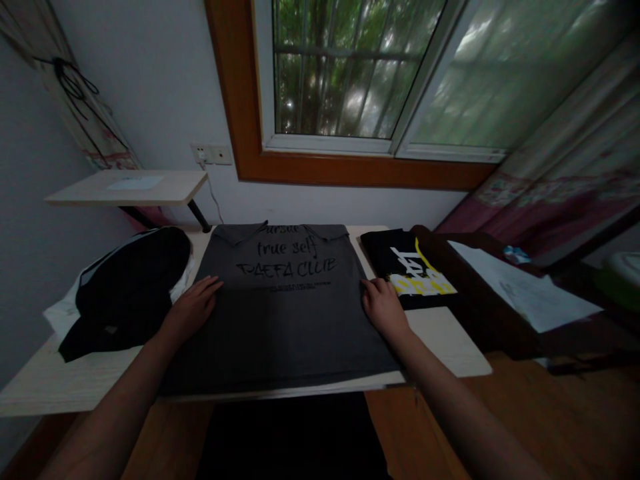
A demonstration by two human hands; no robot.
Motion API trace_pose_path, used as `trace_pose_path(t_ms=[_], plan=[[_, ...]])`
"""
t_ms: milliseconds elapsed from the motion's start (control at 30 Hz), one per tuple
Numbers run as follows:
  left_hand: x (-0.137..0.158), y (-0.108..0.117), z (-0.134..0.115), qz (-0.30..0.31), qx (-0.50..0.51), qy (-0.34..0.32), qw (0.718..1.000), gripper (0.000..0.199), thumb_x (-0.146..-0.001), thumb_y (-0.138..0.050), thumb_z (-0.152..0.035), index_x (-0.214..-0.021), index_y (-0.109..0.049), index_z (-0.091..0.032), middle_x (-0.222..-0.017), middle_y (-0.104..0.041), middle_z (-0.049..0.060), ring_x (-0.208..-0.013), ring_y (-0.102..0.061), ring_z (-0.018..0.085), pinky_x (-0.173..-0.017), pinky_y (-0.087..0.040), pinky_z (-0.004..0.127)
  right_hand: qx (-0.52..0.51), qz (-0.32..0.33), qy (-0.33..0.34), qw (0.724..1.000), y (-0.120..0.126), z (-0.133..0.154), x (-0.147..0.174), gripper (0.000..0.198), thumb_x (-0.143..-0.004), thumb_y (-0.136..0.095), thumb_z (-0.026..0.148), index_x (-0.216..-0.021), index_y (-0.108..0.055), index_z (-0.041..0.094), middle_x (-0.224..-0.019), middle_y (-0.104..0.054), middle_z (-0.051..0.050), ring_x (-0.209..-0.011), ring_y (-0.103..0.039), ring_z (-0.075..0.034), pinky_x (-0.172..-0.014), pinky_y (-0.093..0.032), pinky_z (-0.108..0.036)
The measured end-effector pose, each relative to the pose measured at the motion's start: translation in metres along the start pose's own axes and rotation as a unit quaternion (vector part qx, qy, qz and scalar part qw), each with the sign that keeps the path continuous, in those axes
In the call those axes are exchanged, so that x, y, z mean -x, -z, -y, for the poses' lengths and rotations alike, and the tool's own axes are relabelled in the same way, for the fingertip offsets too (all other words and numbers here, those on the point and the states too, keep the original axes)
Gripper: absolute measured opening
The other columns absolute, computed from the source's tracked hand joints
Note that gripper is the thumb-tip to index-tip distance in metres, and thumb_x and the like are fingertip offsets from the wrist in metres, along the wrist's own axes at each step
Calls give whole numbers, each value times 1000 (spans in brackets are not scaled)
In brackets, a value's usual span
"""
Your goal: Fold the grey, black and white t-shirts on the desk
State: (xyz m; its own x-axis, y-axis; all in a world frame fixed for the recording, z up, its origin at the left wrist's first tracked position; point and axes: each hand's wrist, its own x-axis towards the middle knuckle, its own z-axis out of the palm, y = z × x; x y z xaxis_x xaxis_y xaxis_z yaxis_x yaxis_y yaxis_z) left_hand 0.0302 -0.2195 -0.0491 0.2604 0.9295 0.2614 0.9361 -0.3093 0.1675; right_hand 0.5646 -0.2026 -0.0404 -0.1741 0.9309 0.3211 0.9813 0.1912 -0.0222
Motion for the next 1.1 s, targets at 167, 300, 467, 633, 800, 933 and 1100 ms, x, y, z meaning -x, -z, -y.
trace_pose_path(t_ms=[167,300,467,633,800,933,1100], plan=[[16,4,0,-16,-8,21,1000,49,-93,-43,-31,-137,-63,-24,-147,-59,11,-138,-53,30,-118,-42,52,21,41,-62,997,14,7,13,44,-102,-40,30,-140,-59,20,-112,-69,-16,-86,-70,-27,-74,-55,-36],[29,12,-3,-23,-7,15,1000,35,-92,-45,-29,-120,-67,-26,-126,-67,13,-122,-60,30,-109,-48,50,-36,81,-91,992,24,3,23,44,-102,-40,35,-142,-55,26,-100,-74,-12,-74,-71,-25,-62,-49,-32],[38,20,-8,-24,-12,-7,1000,20,-92,-45,-25,-97,-64,-25,-104,-66,10,-102,-61,29,-95,-52,45,-305,108,-119,939,36,-12,36,58,-95,-53,52,-146,-50,26,-76,-67,-1,-70,-68,-22,-63,-49,-30],[37,19,-8,-17,-21,-20,999,23,-94,-46,-29,-102,-67,-24,-102,-67,11,-97,-60,29,-90,-52,46,-421,176,-136,879,40,-23,46,68,-88,-60,51,-149,-44,25,-82,-64,0,-74,-67,-22,-65,-52,-31],[38,16,-4,-23,-20,-17,999,25,-95,-46,-29,-107,-68,-24,-105,-67,11,-101,-60,29,-93,-51,45,-454,217,-174,846,40,-40,57,65,-87,-63,51,-147,-46,29,-96,-70,-5,-82,-71,-24,-67,-55,-34],[39,16,-3,-23,-17,-18,999,24,-95,-48,-31,-107,-68,-24,-105,-66,11,-102,-61,29,-93,-51,44,-392,222,-144,881,42,-48,63,65,-88,-62,52,-147,-47,28,-90,-72,-4,-79,-71,-25,-69,-55,-35],[40,16,-2,-18,-22,-22,999,23,-97,-46,-30,-108,-66,-22,-105,-65,10,-101,-60,28,-92,-50,43,-276,237,-78,928,50,-44,66,65,-94,-55,48,-153,-44,23,-109,-76,-11,-96,-74,-28,-84,-55,-37]])
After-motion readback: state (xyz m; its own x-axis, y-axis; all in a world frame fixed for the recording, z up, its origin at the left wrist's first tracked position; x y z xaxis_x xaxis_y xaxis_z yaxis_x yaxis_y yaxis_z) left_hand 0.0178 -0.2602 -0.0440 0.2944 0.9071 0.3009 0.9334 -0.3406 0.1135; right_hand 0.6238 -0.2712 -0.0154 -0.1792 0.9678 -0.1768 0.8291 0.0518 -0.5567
